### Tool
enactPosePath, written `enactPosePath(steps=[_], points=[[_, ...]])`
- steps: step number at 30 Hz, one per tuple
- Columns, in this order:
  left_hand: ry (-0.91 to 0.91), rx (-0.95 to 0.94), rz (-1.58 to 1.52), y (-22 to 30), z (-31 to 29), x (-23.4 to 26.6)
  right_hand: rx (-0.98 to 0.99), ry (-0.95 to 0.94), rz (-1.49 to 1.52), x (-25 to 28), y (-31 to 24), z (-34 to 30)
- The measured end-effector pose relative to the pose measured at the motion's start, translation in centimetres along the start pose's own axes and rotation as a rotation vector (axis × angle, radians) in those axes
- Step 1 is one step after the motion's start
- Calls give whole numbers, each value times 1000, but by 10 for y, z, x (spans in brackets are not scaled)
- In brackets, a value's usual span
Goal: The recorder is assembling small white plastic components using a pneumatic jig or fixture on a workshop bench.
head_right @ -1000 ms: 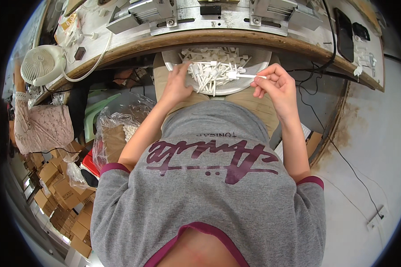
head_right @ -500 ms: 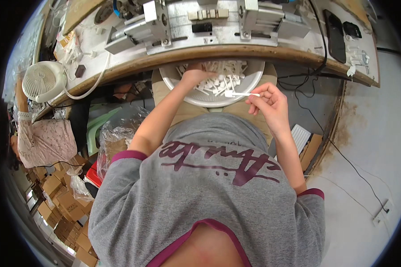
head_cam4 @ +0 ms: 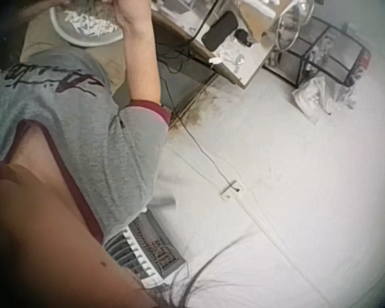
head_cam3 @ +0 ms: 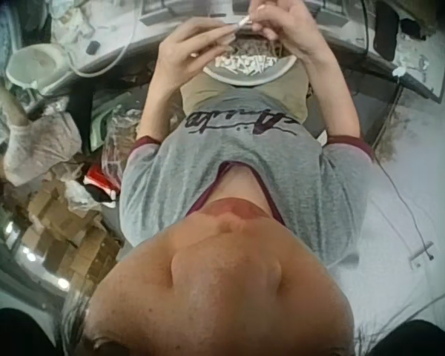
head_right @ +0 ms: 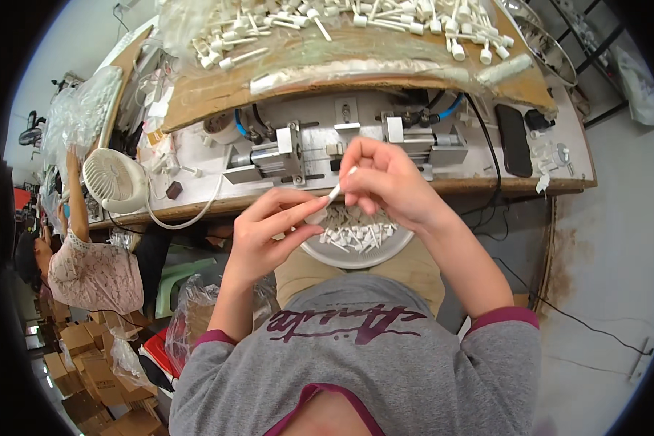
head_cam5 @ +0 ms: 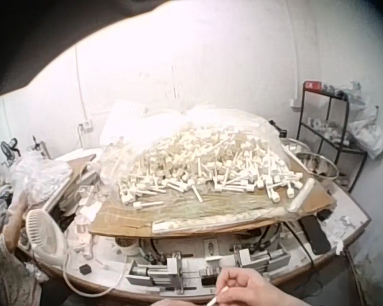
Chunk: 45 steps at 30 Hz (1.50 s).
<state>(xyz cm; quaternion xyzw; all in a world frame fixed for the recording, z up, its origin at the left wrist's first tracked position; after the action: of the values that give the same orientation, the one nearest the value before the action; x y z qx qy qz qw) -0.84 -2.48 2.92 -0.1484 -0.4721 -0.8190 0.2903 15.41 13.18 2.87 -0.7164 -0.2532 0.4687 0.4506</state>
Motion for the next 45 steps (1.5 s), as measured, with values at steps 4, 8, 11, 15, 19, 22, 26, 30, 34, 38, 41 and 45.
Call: enactPosePath(steps=[4, 8, 11, 15, 19, 22, 26, 30, 34, 38, 41, 45], points=[[169, -170, 239, 10, 18, 19, 33, -114, -48, -10, -32, 36], [270, -25, 122, 11, 21, 23, 537, 325, -796, 33, -86, 92], [256, 95, -53, 0, 17, 9, 553, 646, -1365, 110, -121, 135], [175, 113, 16, -19, 15, -21, 371, 669, -1753, 122, -104, 163], [99, 46, 357, -46, 1, -49, 325, 339, -1659, 77, -97, 152], [20, 3, 483, -59, -1, -67, 395, 187, -1672, 70, -97, 141], [-53, 24, 624, -59, 5, -72, 349, 113, -1863, 77, -107, 137], [-115, 44, 636, -63, 15, -70, 436, 166, -1941, 84, -111, 135], [-112, 74, 614, -66, 15, -70, 652, 392, -1152, 64, -110, 118], [-94, 86, 599, -64, 15, -68, 400, 197, -203, 49, -92, 85], [-52, 136, 496, -61, 13, -67, 273, 188, -6, 43, -59, 62], [224, 296, -147, -26, 29, -50, 101, 221, 1, 34, -24, 36]])
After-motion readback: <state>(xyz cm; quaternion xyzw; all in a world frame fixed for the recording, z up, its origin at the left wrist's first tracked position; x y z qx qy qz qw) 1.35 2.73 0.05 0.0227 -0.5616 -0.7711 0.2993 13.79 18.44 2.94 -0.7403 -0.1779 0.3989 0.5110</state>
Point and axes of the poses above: each hand's wrist, its own z-axis towards the middle knuckle, its own x-axis out of the back of the hand, y = z × x, the point moved 1 cm from there along z, towards the middle knuckle, and after that the axes turned 1 degree about -z, right-handed, at the moved point
